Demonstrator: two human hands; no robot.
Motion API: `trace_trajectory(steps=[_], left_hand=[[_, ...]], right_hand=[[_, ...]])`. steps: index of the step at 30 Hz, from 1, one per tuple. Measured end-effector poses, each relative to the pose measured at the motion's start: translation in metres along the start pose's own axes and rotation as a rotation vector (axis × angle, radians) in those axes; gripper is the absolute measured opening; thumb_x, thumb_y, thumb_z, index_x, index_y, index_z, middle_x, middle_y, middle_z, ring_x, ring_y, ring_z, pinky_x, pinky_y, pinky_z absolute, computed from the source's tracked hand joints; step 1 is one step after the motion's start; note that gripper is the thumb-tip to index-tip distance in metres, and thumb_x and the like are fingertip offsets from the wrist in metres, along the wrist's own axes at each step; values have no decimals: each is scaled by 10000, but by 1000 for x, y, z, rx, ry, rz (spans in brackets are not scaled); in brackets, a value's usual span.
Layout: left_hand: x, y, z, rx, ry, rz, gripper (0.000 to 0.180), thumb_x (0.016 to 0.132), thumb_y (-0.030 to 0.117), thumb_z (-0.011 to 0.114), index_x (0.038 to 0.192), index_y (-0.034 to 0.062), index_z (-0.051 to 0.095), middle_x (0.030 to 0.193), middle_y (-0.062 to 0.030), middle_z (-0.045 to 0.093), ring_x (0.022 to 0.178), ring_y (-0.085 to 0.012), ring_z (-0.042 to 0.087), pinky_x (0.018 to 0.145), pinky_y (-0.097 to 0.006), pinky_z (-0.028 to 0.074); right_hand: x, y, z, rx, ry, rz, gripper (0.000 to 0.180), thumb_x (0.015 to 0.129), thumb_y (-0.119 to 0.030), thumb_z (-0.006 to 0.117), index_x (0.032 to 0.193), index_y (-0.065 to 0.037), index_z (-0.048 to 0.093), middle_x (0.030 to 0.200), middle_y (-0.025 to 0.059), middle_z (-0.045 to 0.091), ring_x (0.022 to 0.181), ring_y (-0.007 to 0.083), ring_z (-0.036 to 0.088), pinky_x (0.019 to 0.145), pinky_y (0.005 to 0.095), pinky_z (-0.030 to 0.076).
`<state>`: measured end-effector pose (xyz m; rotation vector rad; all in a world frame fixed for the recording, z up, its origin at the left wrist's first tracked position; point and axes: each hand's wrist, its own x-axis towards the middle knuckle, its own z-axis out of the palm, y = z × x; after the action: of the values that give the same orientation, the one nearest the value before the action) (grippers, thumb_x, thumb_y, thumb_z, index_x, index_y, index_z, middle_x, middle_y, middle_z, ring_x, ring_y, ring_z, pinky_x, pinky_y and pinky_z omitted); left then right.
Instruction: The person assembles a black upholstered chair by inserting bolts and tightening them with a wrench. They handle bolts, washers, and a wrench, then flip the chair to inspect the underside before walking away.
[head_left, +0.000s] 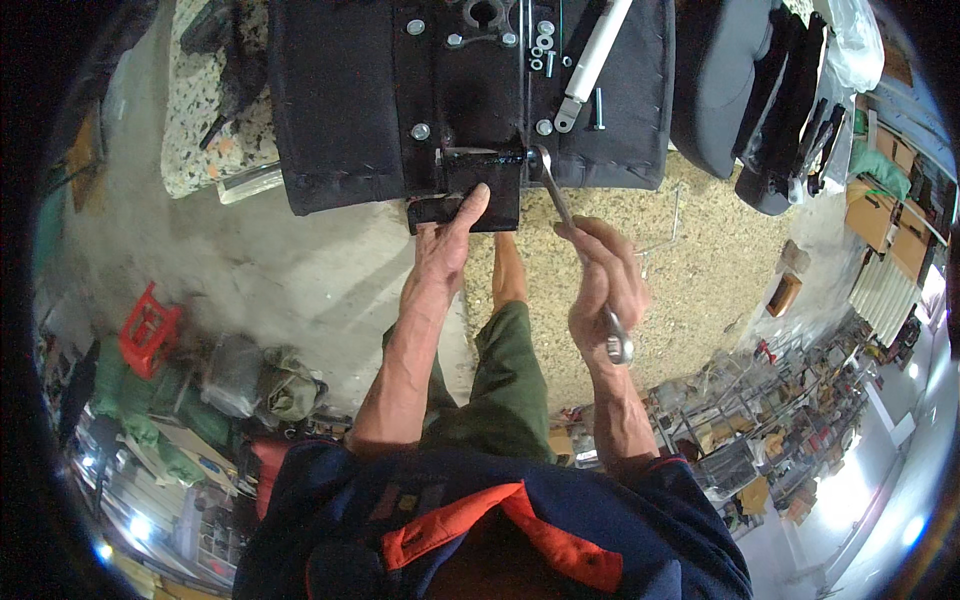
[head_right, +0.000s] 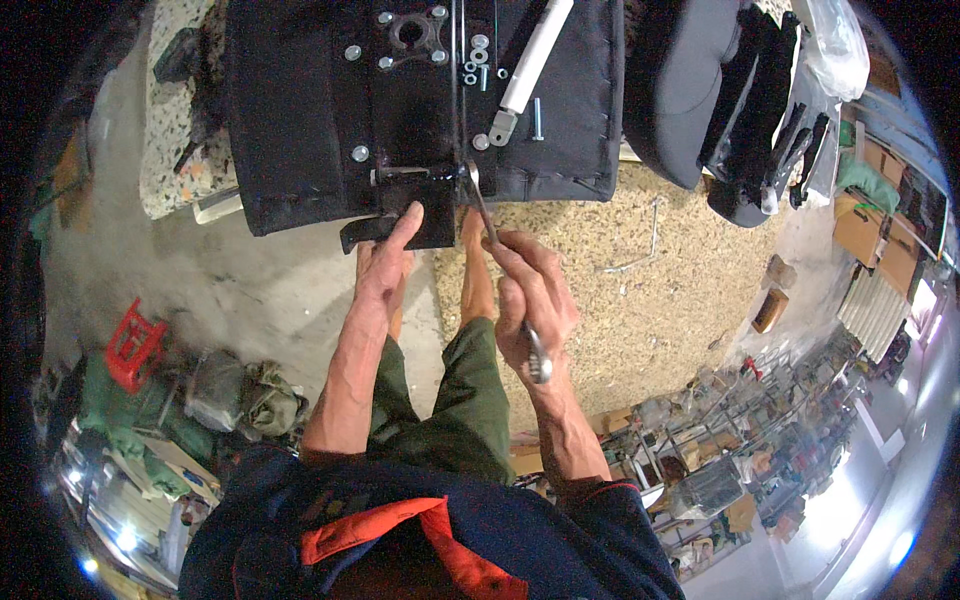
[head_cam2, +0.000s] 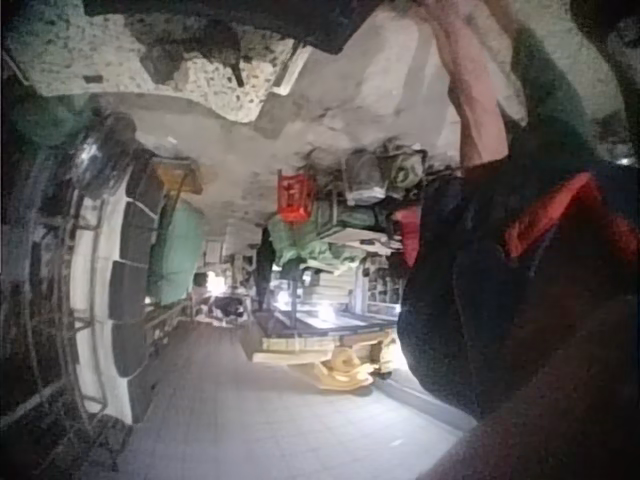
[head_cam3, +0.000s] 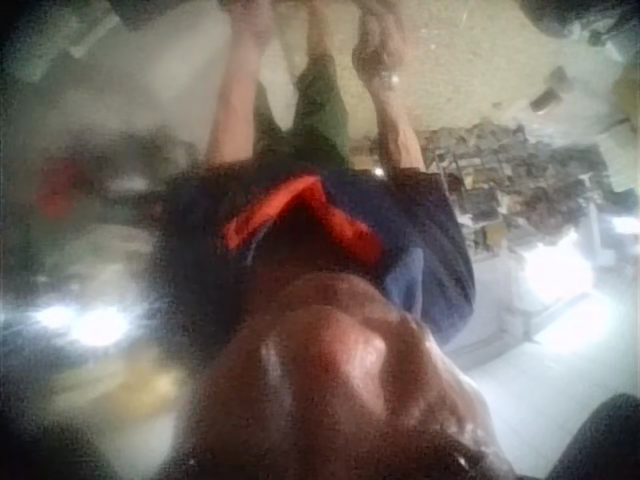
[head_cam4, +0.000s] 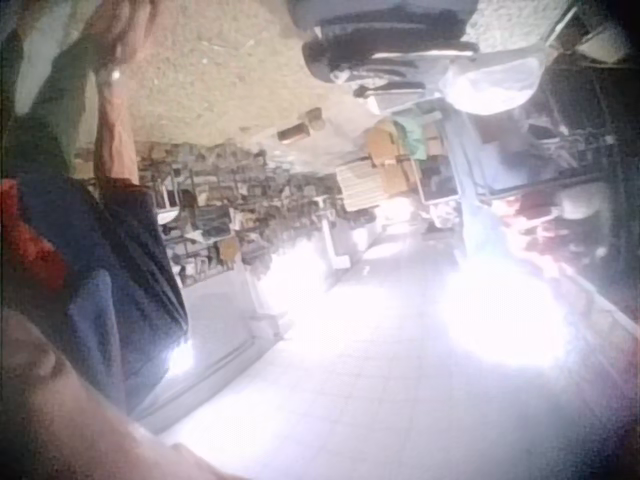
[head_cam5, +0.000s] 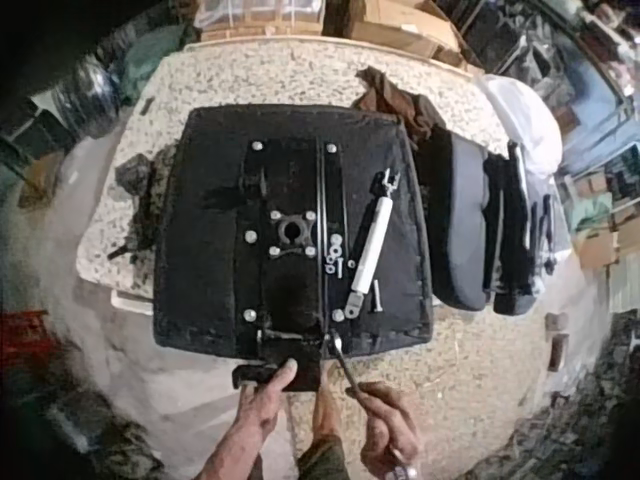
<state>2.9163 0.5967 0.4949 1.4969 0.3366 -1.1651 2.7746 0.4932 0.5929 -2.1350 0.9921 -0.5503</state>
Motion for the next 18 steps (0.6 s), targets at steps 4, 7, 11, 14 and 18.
trace_trajectory(steps=[4,7,11,14,18], left_hand=[[1,-5,1,-48,45,33,526,863,284,841,1311,88,648,1288,-33,660,1203,-183,581,1080,-373,414],[0,-6,1,-32,72,-10,424,874,244,834,1248,101,697,1240,-9,686,1166,-158,599,1055,-356,426],[2,-9,-3,64,92,-82,398,874,249,833,1218,90,711,1209,-12,699,1134,-144,612,1035,-347,446],[7,-14,-6,44,124,-80,425,861,287,845,1214,92,711,1189,-4,701,1109,-136,618,989,-332,459],[9,-19,-15,225,78,-228,1000,780,606,825,1496,17,448,1445,-161,548,1329,-259,502,1152,-407,350]], right_hand=[[-10,2,12,-33,32,-93,355,1086,-186,422,1065,43,692,1081,223,721,968,354,729,822,426,594],[-19,6,16,-30,53,-127,359,1098,-190,406,1097,47,675,1101,238,713,977,361,725,817,438,594],[-25,9,16,-59,43,-110,404,1114,-238,394,1092,48,678,1115,250,704,992,364,726,805,440,599],[-25,8,13,-56,78,-120,419,1119,-254,378,1111,43,674,1123,242,704,993,365,725,806,442,597],[-23,12,14,-73,41,-66,421,1117,-234,359,1114,38,681,1127,233,709,1007,365,720,832,441,590]])
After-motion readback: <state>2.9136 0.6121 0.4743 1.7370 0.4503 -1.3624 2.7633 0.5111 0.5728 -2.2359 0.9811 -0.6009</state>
